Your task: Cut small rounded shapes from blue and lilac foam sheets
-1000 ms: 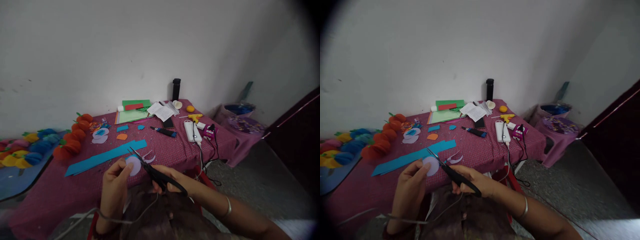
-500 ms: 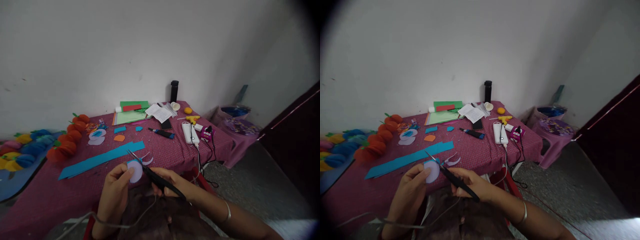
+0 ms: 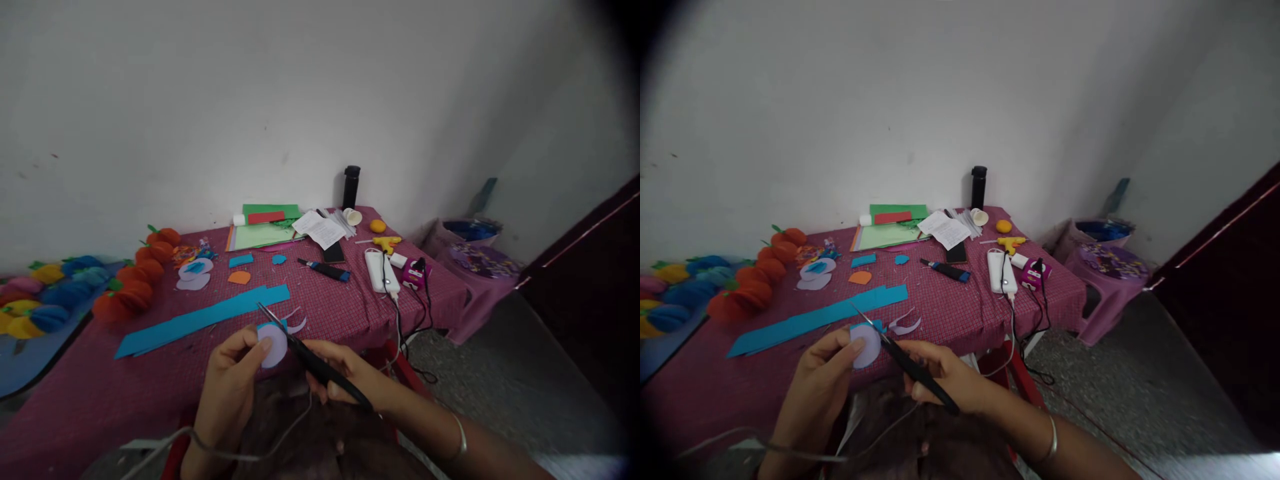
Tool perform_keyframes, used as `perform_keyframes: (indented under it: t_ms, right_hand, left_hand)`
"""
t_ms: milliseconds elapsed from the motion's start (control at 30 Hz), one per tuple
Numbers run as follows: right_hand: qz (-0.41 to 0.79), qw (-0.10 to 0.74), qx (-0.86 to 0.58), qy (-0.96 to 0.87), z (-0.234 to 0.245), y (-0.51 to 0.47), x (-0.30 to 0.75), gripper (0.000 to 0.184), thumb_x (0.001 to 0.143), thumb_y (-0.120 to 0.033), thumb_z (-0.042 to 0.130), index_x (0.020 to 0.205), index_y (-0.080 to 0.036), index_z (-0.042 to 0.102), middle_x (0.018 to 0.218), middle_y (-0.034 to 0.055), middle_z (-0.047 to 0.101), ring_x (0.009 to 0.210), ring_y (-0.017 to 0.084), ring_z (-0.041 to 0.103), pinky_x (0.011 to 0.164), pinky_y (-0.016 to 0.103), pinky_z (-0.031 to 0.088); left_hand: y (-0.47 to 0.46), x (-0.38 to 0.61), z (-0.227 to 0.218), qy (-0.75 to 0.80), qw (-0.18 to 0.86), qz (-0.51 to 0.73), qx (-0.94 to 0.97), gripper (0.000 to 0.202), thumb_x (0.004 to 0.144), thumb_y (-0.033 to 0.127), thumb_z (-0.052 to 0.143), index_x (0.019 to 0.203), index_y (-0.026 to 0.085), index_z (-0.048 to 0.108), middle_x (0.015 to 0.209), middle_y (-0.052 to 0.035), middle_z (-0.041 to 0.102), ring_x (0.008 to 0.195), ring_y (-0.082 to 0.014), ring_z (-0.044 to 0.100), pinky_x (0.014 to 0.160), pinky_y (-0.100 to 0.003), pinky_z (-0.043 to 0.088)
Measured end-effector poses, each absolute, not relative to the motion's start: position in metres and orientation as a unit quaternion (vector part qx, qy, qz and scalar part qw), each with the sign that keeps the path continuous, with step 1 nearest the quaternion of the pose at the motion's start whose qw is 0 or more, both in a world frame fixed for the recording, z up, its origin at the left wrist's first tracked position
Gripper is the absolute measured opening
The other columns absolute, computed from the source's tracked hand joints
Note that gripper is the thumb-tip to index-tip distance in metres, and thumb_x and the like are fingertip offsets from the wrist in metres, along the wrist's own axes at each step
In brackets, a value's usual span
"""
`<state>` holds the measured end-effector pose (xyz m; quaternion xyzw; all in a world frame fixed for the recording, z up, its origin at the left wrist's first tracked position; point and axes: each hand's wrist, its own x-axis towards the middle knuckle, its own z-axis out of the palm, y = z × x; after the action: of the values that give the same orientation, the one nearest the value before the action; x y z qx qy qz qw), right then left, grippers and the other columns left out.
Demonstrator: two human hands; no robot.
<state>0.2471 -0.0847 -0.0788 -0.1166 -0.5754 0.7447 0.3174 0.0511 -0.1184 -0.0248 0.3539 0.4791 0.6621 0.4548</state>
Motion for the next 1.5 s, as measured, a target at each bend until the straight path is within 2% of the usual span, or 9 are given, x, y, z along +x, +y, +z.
perform_keyframes:
  t_ms: [167,367,600,933,1500]
  right_hand:
    - [0.743,0.317,-0.132,-0.574,-0.077,-0.086,0.248,0.077,0.069,-0.049,0.080,0.135,-0.022,0.052,0.079,-0.0016,0.055,0.059,0.007,0.047,0.051,0.018,0.037]
    - [0.731,0.323,-0.156,-0.580,-0.064,-0.087,0.251,0.070,0.070,-0.044,0.080,0.131,-0.020,0.056,0.077,-0.0018,0.054,0.065,0.009,0.047,0.057,0.021,0.036]
    - [0.720,0.330,-0.161,-0.588,-0.061,-0.085,0.253,0.064,0.069,-0.039,0.081,0.127,-0.021,0.061,0.075,-0.0029,0.053,0.063,0.009,0.044,0.056,0.021,0.033]
    - [0.711,0.314,-0.176,-0.604,-0.051,-0.080,0.261,0.071,0.065,-0.053,0.080,0.125,-0.019,0.063,0.073,-0.0025,0.053,0.063,0.009,0.042,0.054,0.020,0.030]
    - [0.732,0.290,-0.149,-0.598,-0.056,-0.077,0.265,0.066,0.069,-0.044,0.081,0.126,-0.018,0.062,0.068,-0.0047,0.052,0.055,0.006,0.039,0.049,0.018,0.029]
  left_hand:
    - [-0.119,0.046,-0.023,0.494,0.432,0.656,0.373,0.033,0.055,0.024,0.087,0.049,0.017,0.055,0.053,0.0049,0.047,0.057,-0.0100,0.040,0.055,-0.020,0.036]
    - [-0.118,0.038,-0.018,0.500,0.447,0.634,0.385,0.037,0.056,0.029,0.087,0.048,0.017,0.052,0.056,0.0034,0.048,0.056,-0.0099,0.042,0.052,-0.020,0.035]
    - [-0.116,0.039,-0.008,0.475,0.484,0.625,0.386,0.034,0.056,0.028,0.086,0.046,0.016,0.055,0.053,0.0023,0.050,0.051,-0.0098,0.043,0.050,-0.021,0.036]
    - [-0.110,0.033,0.001,0.450,0.555,0.583,0.386,0.032,0.056,0.026,0.085,0.045,0.017,0.056,0.048,0.0009,0.053,0.048,-0.0109,0.045,0.048,-0.022,0.037]
    - [-0.108,0.031,0.010,0.443,0.561,0.559,0.421,0.027,0.057,0.023,0.083,0.047,0.016,0.059,0.050,0.0002,0.054,0.047,-0.0106,0.045,0.047,-0.023,0.035]
